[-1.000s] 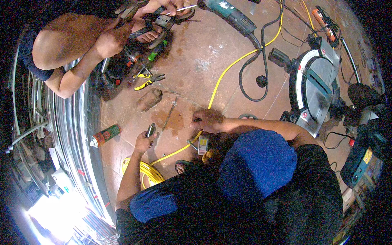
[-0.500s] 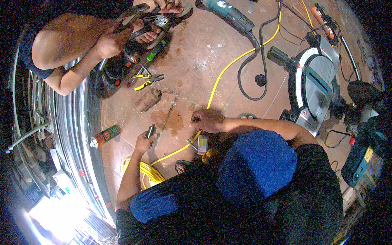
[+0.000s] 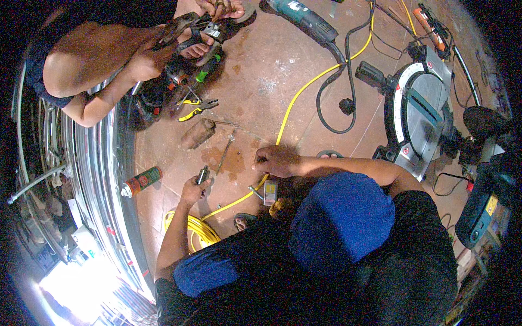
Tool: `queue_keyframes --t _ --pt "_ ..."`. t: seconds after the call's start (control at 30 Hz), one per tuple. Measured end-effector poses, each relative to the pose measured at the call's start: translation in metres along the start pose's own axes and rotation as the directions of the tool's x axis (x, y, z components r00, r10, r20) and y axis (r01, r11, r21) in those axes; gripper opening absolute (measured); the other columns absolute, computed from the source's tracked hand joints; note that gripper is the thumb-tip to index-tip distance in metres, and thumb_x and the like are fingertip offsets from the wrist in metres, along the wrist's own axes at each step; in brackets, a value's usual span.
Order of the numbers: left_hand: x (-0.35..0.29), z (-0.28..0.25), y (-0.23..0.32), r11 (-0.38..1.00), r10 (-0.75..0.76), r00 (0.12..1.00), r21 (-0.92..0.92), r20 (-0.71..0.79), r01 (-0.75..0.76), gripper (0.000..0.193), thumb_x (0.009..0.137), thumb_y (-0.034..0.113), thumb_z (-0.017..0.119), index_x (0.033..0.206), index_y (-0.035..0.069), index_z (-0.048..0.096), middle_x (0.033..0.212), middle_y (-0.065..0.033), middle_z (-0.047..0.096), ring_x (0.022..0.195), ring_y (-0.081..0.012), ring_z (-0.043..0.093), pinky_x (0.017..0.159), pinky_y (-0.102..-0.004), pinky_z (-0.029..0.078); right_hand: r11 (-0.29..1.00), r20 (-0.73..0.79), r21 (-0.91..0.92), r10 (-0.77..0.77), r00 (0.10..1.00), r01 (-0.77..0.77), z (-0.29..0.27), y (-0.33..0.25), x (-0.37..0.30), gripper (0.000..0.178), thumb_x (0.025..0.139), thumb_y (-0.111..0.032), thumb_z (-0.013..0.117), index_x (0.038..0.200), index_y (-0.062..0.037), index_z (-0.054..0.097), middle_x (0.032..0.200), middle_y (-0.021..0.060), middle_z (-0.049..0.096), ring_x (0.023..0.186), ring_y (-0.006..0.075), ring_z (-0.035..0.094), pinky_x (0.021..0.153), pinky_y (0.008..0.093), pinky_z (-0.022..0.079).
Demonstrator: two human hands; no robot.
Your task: The person sits on the floor and uses a hammer and chisel to shape a small metal piece. They then use a power drill to work on the same piece. Another person is visible in the background also working on metal parts.
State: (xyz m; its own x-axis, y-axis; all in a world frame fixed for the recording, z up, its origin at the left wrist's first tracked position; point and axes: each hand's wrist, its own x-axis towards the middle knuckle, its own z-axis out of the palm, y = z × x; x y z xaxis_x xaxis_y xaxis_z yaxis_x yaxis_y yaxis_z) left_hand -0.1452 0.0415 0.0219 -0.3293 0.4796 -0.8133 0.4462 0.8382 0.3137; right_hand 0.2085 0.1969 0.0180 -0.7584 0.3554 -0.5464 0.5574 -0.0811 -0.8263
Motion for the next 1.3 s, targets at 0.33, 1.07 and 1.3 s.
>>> queue_keyframes --t 0.33,1.07,1.3 --pt "0.001 0.002 0.0 1.0 -0.001 1.0 0.027 0.003 0.001 0.041 0.086 0.039 0.08 0.09 0.0 0.066 0.065 -0.0027 0.06 0.054 -0.0133 0.056 0.052 -0.0318 0.046 1.0 -0.024 -0.013 -0.008 1.0 0.007 0.002 0.003 0.002 0.046 0.091 -0.049 0.061 0.103 -0.0064 0.071 0.096 0.0154 0.072 0.094 0.0333 0.071 0.084 0.0472 0.053" --pt "0.012 0.001 -0.011 0.994 0.004 1.0 0.106 0.0 -0.004 0.049 0.083 0.046 0.079 0.095 0.0 0.068 0.07 -0.0065 0.062 0.063 -0.0174 0.058 0.06 -0.036 0.047 0.993 -0.009 0.114 -0.031 0.999 0.032 0.003 0.002 0.003 0.034 0.095 -0.039 0.065 0.096 -0.0056 0.067 0.082 0.0104 0.068 0.076 0.0239 0.069 0.07 0.0407 0.054" --pt "0.012 0.002 -0.014 0.999 -0.014 1.0 0.042 0.013 0.013 0.045 0.084 0.043 0.08 0.094 0.0 0.068 0.068 -0.0054 0.061 0.06 -0.0166 0.057 0.057 -0.035 0.046 0.999 0.009 0.04 0.012 1.0 -0.013 0.001 0.001 0.003 0.036 0.095 -0.042 0.062 0.095 -0.0071 0.066 0.082 0.0107 0.069 0.077 0.0256 0.07 0.073 0.0428 0.054"
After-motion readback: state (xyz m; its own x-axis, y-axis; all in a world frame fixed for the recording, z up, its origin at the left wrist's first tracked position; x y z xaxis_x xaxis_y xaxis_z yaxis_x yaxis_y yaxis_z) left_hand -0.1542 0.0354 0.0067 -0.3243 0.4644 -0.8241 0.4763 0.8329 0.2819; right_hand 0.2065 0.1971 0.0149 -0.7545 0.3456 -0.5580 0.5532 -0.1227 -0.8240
